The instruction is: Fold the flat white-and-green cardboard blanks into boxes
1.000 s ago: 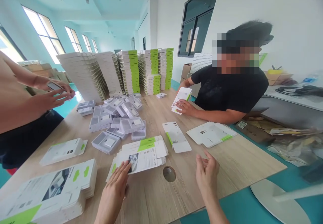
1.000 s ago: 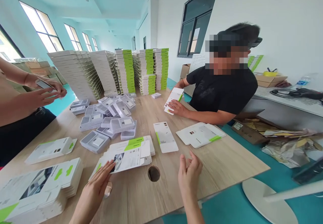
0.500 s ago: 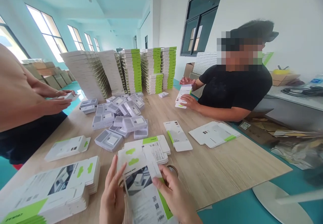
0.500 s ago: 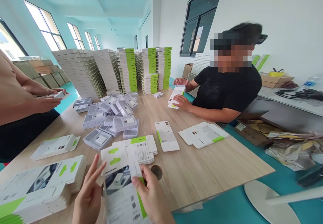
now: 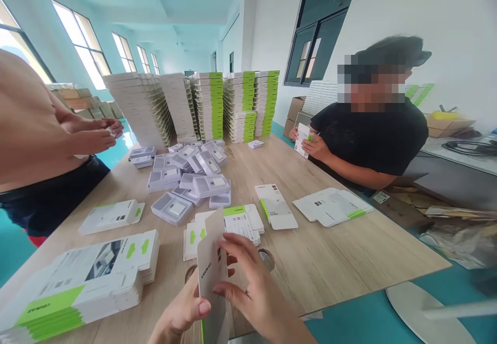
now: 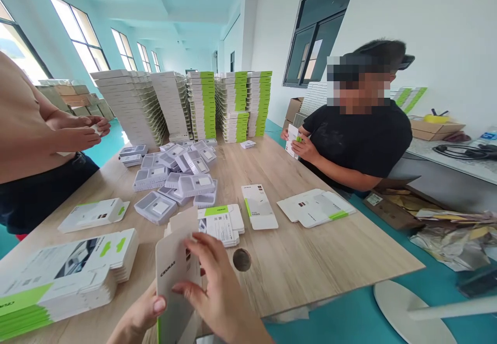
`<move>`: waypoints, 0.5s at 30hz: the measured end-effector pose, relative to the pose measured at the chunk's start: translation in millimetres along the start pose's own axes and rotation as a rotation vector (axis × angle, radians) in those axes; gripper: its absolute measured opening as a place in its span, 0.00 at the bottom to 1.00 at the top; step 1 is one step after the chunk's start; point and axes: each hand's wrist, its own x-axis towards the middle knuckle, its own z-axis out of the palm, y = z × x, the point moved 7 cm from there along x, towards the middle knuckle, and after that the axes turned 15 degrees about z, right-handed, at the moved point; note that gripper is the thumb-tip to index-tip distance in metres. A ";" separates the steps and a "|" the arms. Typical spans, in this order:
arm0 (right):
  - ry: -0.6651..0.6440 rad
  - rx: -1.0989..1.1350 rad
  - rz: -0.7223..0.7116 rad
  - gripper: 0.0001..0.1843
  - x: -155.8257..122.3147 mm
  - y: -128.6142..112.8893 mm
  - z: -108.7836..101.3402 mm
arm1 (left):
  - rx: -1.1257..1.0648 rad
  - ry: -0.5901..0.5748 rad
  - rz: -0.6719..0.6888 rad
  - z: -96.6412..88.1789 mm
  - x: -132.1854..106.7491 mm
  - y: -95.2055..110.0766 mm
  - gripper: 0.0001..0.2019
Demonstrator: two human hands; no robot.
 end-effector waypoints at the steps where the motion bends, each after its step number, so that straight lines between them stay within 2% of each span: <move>1: 0.010 -0.007 0.022 0.33 5.9 -6.9 -8.3 | 0.002 -0.023 0.005 0.7 3.6 -0.6 0.46; 3: 0.003 -0.036 0.037 0.34 17.3 -20.4 -21.8 | 0.003 -0.068 0.026 2.2 8.2 -3.9 0.45; 6: -0.005 -0.142 0.057 0.32 31.3 -32.6 -37.5 | -0.025 -0.099 0.025 3.7 8.1 -12.2 0.42; 8: -0.018 -0.206 0.076 0.31 37.6 -35.5 -43.7 | -0.062 -0.102 0.033 6.8 7.5 -14.7 0.44; 11: -0.091 -0.258 0.100 0.29 42.4 -36.9 -41.9 | -0.111 -0.123 0.063 17.7 9.0 -13.0 0.53; 15: -0.192 -0.308 0.105 0.22 43.1 -39.3 -31.1 | -0.239 -0.172 0.037 34.1 8.4 -11.5 0.50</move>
